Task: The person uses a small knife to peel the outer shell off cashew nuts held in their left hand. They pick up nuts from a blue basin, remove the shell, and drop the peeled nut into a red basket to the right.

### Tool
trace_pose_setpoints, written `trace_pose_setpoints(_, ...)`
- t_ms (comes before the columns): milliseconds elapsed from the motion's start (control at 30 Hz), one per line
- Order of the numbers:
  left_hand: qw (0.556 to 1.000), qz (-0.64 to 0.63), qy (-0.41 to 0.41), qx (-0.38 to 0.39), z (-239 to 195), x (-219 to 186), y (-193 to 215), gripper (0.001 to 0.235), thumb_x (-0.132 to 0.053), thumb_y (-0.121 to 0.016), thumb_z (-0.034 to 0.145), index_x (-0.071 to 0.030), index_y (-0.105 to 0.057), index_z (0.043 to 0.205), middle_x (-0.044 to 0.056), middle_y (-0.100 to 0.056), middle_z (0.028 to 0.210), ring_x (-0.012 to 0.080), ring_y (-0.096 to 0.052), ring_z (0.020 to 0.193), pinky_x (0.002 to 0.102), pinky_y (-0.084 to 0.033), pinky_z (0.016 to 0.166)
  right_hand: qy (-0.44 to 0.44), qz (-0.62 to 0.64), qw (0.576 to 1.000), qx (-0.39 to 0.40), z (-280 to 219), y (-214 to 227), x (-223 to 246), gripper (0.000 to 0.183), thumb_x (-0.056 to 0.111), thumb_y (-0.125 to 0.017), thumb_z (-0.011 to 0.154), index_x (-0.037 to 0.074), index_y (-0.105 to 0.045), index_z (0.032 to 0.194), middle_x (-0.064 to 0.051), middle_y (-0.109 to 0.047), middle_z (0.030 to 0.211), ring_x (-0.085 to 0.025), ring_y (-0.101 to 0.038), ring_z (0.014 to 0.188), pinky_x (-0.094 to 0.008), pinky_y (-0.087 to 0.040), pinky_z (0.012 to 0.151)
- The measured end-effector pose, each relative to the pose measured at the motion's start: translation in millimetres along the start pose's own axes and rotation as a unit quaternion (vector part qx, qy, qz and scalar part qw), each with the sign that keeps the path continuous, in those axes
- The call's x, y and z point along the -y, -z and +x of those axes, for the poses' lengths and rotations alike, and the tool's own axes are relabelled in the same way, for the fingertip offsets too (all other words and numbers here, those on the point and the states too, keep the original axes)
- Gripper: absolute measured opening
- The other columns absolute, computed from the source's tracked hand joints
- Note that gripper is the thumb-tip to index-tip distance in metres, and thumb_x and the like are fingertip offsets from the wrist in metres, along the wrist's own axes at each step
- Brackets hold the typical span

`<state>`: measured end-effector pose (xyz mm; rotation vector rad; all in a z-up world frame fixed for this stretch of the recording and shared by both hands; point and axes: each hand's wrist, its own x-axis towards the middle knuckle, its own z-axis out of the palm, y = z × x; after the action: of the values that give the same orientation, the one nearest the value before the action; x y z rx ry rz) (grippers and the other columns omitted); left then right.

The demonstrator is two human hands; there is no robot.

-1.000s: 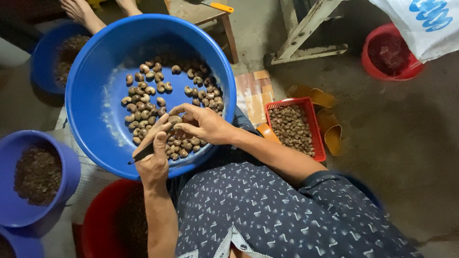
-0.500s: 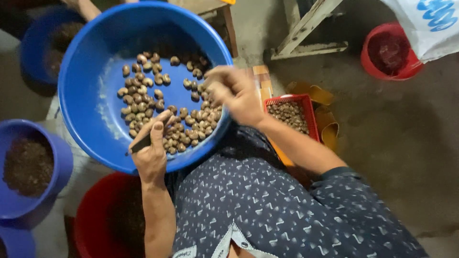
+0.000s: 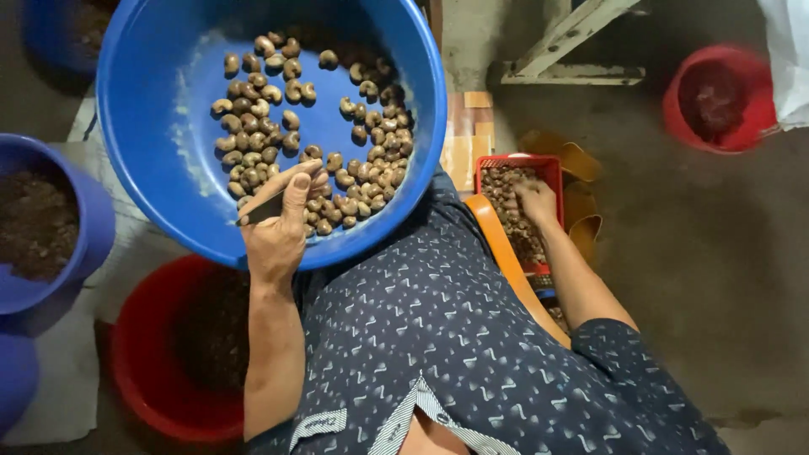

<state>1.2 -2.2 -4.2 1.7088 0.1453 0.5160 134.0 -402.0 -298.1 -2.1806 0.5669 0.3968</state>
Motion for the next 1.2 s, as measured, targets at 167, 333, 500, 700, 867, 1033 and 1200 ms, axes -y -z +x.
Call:
trace_pose_setpoints(167, 1.000, 0.015, 0.005, -0.004, -1.1, -2.5, -2.1, 0.021, -0.013, -0.061, 0.113, -0.002, -0.076, 0.122, 0.023, -0.078, 0.107, 0.0304, -0.076, 0.106, 0.045, -0.065, 0.092, 0.018, -0.011, 1.000, -0.001, 10.4, 1.8, -12.3, 0.057, 0.041, -0.081, 0.087, 0.010, -0.068, 0.132, -0.021, -0.072, 0.118, -0.037, -0.066, 0.119, -0.049, -0.051, 0.102)
trace_pose_setpoints(333, 1.000, 0.015, 0.013, -0.001, -0.6, -3.3, -0.9, 0.023, -0.016, -0.059, 0.114, -0.004, -0.076, 0.125, 0.024, -0.077, 0.110, 0.0326, -0.075, 0.108, 0.048, -0.065, 0.095, 0.197, 0.055, 0.978, -0.027, 10.4, 24.5, 67.8, 0.051, 0.032, -0.079, 0.094, 0.005, -0.063, 0.134, -0.026, -0.072, 0.103, -0.042, -0.069, 0.108, -0.054, -0.053, 0.091)
trace_pose_setpoints(500, 1.000, 0.015, 0.018, -0.012, -0.7, -5.9, -1.7, 0.022, -0.016, -0.062, 0.112, -0.004, -0.076, 0.122, 0.023, -0.078, 0.109, 0.0317, -0.075, 0.108, 0.046, -0.065, 0.095, 0.488, 0.231, 0.841, 0.029, -61.3, 61.4, 221.1, 0.028, -0.001, -0.054, 0.109, -0.003, -0.053, 0.137, -0.029, -0.066, 0.112, -0.032, -0.070, 0.102, -0.041, -0.065, 0.078)
trace_pose_setpoints(700, 1.000, 0.014, 0.017, -0.006, -1.0, -1.0, 0.3, 0.022, -0.014, -0.060, 0.113, -0.003, -0.076, 0.125, 0.024, -0.077, 0.109, 0.0307, -0.076, 0.107, 0.045, -0.066, 0.092, 0.625, 0.055, 0.777, 0.062, -159.6, 65.1, 319.6, 0.036, -0.004, -0.071, 0.099, 0.011, -0.069, 0.131, -0.014, -0.075, 0.101, -0.032, -0.076, 0.088, -0.038, -0.064, 0.070)
trace_pose_setpoints(867, 1.000, -0.005, 0.026, 0.002, -2.3, 0.2, 3.9, 0.021, -0.009, -0.062, 0.109, 0.002, -0.074, 0.122, 0.019, -0.078, 0.108, 0.0250, -0.077, 0.101, 0.037, -0.065, 0.090, 0.698, -0.281, 0.658, 0.040, -150.4, 5.8, 324.1, 0.015, 0.020, -0.069, 0.094, 0.016, -0.070, 0.109, -0.003, -0.074, 0.102, -0.024, -0.073, 0.087, -0.040, -0.060, 0.070)
trace_pose_setpoints(1033, 1.000, 0.011, 0.009, 0.003, 0.9, -4.6, 0.8, 0.022, -0.006, -0.059, 0.111, 0.004, -0.076, 0.120, 0.026, -0.077, 0.101, 0.0288, -0.076, 0.098, 0.048, -0.066, 0.086, 0.675, -0.450, 0.583, -0.043, -97.5, -73.6, 299.9, 0.013, 0.020, -0.065, 0.078, 0.026, -0.076, 0.081, 0.001, -0.075, 0.077, -0.025, -0.075, 0.068, -0.047, -0.059, 0.055)
trace_pose_setpoints(1200, 0.999, 0.023, 0.039, -0.007, -1.7, -12.0, -1.7, 0.025, -0.012, -0.058, 0.113, 0.005, -0.075, 0.123, 0.029, -0.075, 0.109, 0.0376, -0.076, 0.104, 0.052, -0.065, 0.089, 0.581, -0.562, 0.583, 0.080, -73.9, -117.8, 291.5, 0.027, 0.020, -0.054, 0.093, 0.018, -0.077, 0.107, -0.008, -0.074, 0.104, -0.036, -0.069, 0.082, -0.066, -0.051, 0.060)
